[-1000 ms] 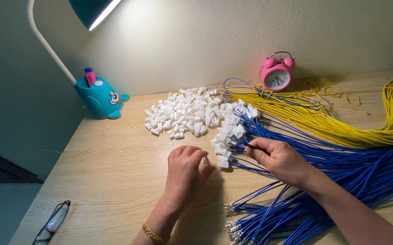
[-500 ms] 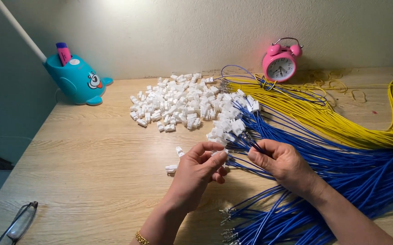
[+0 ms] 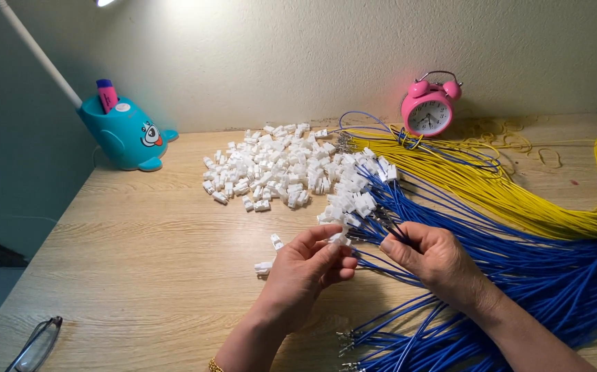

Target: The person assembles network cables by inserting the ends of blue and yellow wires into white plastic connectors. They repeatedly pick up a connector and a wire, insert the wire into the connector, and place the assembled unit on the table.

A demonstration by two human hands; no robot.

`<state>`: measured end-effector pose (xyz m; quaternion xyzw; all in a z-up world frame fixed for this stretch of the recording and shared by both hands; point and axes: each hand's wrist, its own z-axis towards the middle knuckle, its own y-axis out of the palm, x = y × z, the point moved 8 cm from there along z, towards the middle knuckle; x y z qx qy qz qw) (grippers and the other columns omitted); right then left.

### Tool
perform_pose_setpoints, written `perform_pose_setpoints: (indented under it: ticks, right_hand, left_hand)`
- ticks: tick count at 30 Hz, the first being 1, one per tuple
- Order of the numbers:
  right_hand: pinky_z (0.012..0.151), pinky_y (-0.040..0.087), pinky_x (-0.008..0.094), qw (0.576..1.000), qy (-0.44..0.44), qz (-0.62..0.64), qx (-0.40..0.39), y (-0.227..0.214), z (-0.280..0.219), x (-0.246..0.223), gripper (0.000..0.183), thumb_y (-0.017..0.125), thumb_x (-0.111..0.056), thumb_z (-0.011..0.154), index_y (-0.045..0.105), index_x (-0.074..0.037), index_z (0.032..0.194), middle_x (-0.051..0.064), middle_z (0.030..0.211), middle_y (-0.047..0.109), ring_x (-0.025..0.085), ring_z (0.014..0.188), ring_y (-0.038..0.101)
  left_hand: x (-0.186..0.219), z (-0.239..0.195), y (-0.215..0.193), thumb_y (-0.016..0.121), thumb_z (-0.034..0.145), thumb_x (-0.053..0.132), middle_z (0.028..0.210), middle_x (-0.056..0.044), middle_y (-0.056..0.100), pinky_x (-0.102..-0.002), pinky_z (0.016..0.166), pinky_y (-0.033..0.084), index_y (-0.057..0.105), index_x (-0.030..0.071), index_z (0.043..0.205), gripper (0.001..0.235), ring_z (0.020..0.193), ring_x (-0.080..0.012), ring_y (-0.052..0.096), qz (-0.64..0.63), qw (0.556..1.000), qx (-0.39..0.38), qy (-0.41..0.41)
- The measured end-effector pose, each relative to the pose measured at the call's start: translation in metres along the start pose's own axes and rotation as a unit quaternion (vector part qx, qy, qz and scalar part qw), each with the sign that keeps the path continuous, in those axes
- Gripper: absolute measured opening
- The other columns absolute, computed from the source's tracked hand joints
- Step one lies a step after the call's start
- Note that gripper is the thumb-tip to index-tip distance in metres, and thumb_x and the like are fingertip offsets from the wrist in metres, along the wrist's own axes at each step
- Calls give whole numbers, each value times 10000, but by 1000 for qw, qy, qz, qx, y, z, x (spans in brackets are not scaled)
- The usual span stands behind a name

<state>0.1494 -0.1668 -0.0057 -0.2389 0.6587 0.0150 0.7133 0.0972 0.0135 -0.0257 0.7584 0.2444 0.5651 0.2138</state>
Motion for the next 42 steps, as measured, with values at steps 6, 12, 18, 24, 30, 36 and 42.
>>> perform_pose_setpoints:
  ticks: [6, 12, 18, 24, 30, 36, 42]
  right_hand:
    - [524, 391, 231, 999, -10, 26, 19, -1, 1, 4, 130, 745, -147, 829, 680, -68, 749, -20, 657, 576, 76, 590, 473]
    - [533, 407, 232, 999, 6, 17, 38, -3, 0, 1, 117, 762, -122, 794, 689, -59, 728, -6, 670, 607, 84, 595, 488]
    - [500, 367, 245, 1000, 10, 5, 23, -2, 0, -1, 143, 736, -170, 824, 693, -63, 740, -13, 635, 565, 88, 556, 444]
    - [542, 398, 238, 1000, 13, 11, 21, -1, 1, 4, 125, 751, -161, 819, 705, -60, 761, -14, 664, 595, 83, 594, 481]
    - [555, 444, 228, 999, 8, 22, 26, 0, 5, 16, 84, 783, -110, 788, 729, -46, 786, -2, 675, 641, 83, 607, 524]
    - [521, 434, 225, 1000, -3, 4, 8, 3, 4, 11, 73, 798, -100, 780, 740, -56, 787, -17, 646, 619, 70, 579, 498]
    - [477, 295, 261, 998, 22, -52, -21, 5, 3, 7, 236, 748, -279, 857, 703, -93, 720, -51, 604, 446, 80, 547, 354]
  left_hand:
    - [-5, 4, -4, 631, 893, 47, 889, -193, 651, -297, 714, 573, 593, 7, 1115, 229, 766, -235, 658, 0, 1000, 4, 0]
    - [-3, 3, -3, 636, 885, 41, 899, -182, 658, -313, 684, 576, 617, -32, 1109, 236, 725, -248, 648, 1, 1000, 5, -6]
    - [-4, 1, -5, 598, 915, 48, 907, -199, 625, -306, 638, 564, 609, 3, 1176, 265, 691, -244, 617, 10, 1000, 24, -17]
    - [3, -7, 6, 637, 875, 60, 850, -159, 617, -287, 572, 545, 624, 13, 1150, 280, 639, -213, 607, 40, 998, 31, -27]
    - [-3, -11, 10, 653, 877, 121, 731, -107, 582, -255, 468, 509, 647, 30, 1032, 180, 523, -151, 556, 62, 995, 39, -71]
    - [-9, -8, 9, 689, 916, 171, 681, -73, 557, -272, 428, 493, 609, 41, 856, 164, 480, -136, 537, 116, 992, 6, -46]
    - [-8, -1, 5, 651, 934, 129, 649, -104, 556, -296, 426, 483, 619, 23, 904, 115, 526, -178, 544, 131, 991, -2, 6]
